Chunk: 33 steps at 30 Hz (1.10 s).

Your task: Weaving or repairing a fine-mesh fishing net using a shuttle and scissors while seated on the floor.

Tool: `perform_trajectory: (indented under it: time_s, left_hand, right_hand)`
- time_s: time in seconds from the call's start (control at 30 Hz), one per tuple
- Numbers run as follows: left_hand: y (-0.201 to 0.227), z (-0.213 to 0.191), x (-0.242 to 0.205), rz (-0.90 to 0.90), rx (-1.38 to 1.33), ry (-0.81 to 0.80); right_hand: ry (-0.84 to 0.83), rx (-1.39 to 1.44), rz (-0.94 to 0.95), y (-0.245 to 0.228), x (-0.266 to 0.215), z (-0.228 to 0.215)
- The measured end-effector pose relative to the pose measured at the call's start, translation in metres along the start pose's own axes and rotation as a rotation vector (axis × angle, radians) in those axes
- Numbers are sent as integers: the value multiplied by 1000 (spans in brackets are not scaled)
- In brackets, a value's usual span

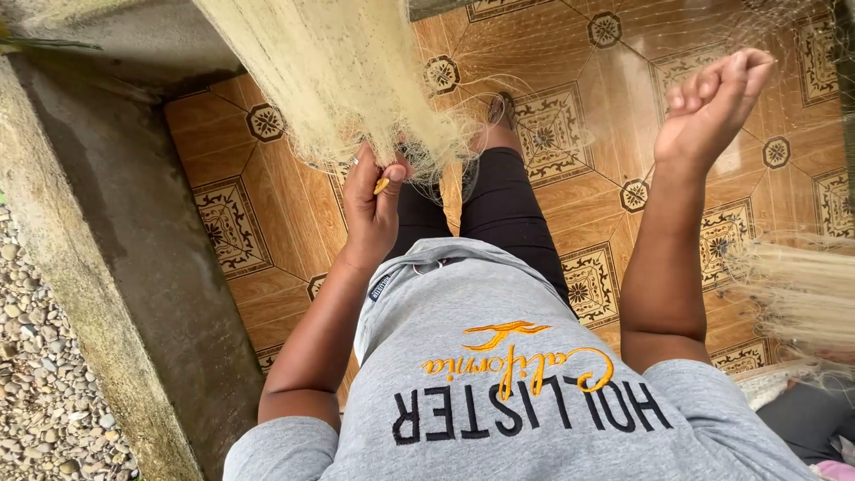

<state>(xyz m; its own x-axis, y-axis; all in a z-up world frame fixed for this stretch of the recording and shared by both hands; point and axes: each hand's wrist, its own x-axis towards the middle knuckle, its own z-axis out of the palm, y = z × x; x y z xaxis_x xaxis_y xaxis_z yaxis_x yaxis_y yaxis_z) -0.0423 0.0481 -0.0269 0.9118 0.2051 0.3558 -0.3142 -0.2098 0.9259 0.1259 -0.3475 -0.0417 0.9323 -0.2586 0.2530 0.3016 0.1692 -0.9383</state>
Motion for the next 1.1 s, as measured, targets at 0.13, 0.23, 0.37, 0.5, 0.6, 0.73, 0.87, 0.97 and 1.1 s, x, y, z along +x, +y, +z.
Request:
perform_trajectory:
  time_s: [0.13,0.23,0.37,0.5,0.6,0.73,0.87,0.97,1.1]
  left_hand:
    - [-5,2,-4,2,4,1]
    - [-5,3,-3,24,24,5]
    - [-5,5,-3,27,-2,-5]
    - [8,5,2,23,30,-37]
    - [16,5,5,33,0,-54]
    - [18,8,6,51,-20,-52]
    - [25,11,2,50,-49,18]
    - [15,14,-11,3,-154,51]
    - [6,14,-24,-51,-241,51]
  right_hand:
    - [-3,-12,-2,0,-6,-9]
    - [13,-28,11,1,-10,-15]
    - [8,-3,32,-3,-17,-15]
    - [41,-18,45,-9,-25,-18]
    - [44,23,45,-10,-29,-27]
    - [57,5,57,-12,-35,-31]
    - [21,-5,60,-12,-41,-33]
    - [12,3,68,-15,-46,-34]
    - [6,55,78,-14,-48,-36]
